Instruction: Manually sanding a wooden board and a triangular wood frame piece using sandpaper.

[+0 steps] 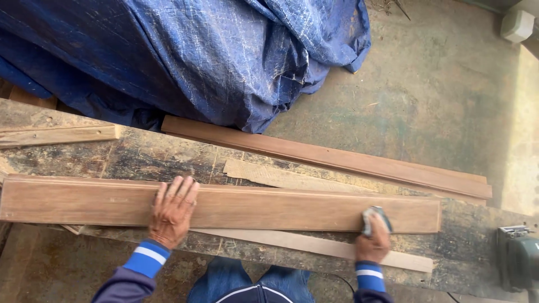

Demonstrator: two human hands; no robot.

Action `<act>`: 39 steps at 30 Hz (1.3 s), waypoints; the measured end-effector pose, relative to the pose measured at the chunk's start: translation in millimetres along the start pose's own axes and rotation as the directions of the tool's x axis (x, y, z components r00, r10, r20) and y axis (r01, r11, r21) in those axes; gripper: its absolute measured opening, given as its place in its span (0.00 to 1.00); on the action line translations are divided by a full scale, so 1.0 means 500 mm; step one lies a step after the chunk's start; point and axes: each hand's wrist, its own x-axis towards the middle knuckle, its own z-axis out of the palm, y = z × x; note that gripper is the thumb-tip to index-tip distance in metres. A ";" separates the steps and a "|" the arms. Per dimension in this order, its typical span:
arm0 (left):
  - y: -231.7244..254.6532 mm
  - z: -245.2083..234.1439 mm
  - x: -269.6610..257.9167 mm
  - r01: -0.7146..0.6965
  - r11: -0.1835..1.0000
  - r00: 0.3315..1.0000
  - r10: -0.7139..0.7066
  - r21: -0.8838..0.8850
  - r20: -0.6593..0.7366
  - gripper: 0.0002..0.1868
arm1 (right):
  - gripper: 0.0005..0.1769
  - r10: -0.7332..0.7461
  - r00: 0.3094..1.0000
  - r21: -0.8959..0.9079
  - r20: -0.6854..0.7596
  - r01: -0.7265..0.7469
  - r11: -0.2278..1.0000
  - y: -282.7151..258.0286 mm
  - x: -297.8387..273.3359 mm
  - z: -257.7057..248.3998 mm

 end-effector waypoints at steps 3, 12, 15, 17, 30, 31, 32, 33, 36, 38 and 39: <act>0.226 -0.003 0.069 0.129 0.978 0.991 -0.131 -0.162 -0.006 0.28 | 0.23 -0.349 0.913 0.276 0.212 0.287 0.917 -0.196 -0.059 0.043; 0.348 0.099 0.095 0.371 0.928 0.924 -0.368 0.014 -0.107 0.30 | 0.24 -0.626 0.699 0.301 0.345 0.550 0.779 0.131 0.086 -0.050; 0.354 0.089 0.100 0.379 0.925 0.921 -0.376 0.006 -0.100 0.30 | 0.24 -0.573 0.709 0.331 0.410 0.470 0.818 0.142 0.123 -0.121; 0.360 0.090 0.098 0.392 0.920 0.916 -0.389 0.014 -0.101 0.30 | 0.25 -0.655 0.626 0.367 0.422 0.542 0.755 0.138 0.075 -0.058; 0.362 0.077 0.104 0.392 0.920 0.913 -0.387 0.010 -0.129 0.30 | 0.25 -0.828 0.447 0.527 0.338 0.639 0.560 0.118 0.128 -0.088; 0.362 0.077 0.103 0.394 0.919 0.912 -0.390 0.009 -0.128 0.30 | 0.25 -0.829 0.445 0.528 0.340 0.639 0.560 0.174 0.126 -0.088; 0.363 0.077 0.102 0.395 0.919 0.911 -0.391 0.008 -0.132 0.29 | 0.24 -0.777 0.500 0.413 0.383 0.659 0.628 0.231 0.124 -0.089; 0.367 0.077 0.102 0.397 0.918 0.910 -0.393 0.008 -0.136 0.28 | 0.23 -0.720 0.555 0.291 0.416 0.669 0.684 0.290 0.125 -0.092; 0.367 0.072 0.105 0.410 0.912 0.904 -0.408 -0.011 -0.125 0.29 | 0.26 -0.726 0.546 0.361 0.419 0.633 0.685 0.242 0.065 -0.066; 0.365 0.074 0.106 0.400 0.916 0.907 -0.398 -0.009 -0.136 0.29 | 0.26 -0.784 0.491 0.414 0.379 0.668 0.618 0.066 0.051 -0.029; 0.362 0.074 0.103 0.398 0.917 0.909 -0.394 0.001 -0.138 0.29 | 0.25 -0.838 0.429 0.475 0.338 0.691 0.545 -0.028 0.042 -0.023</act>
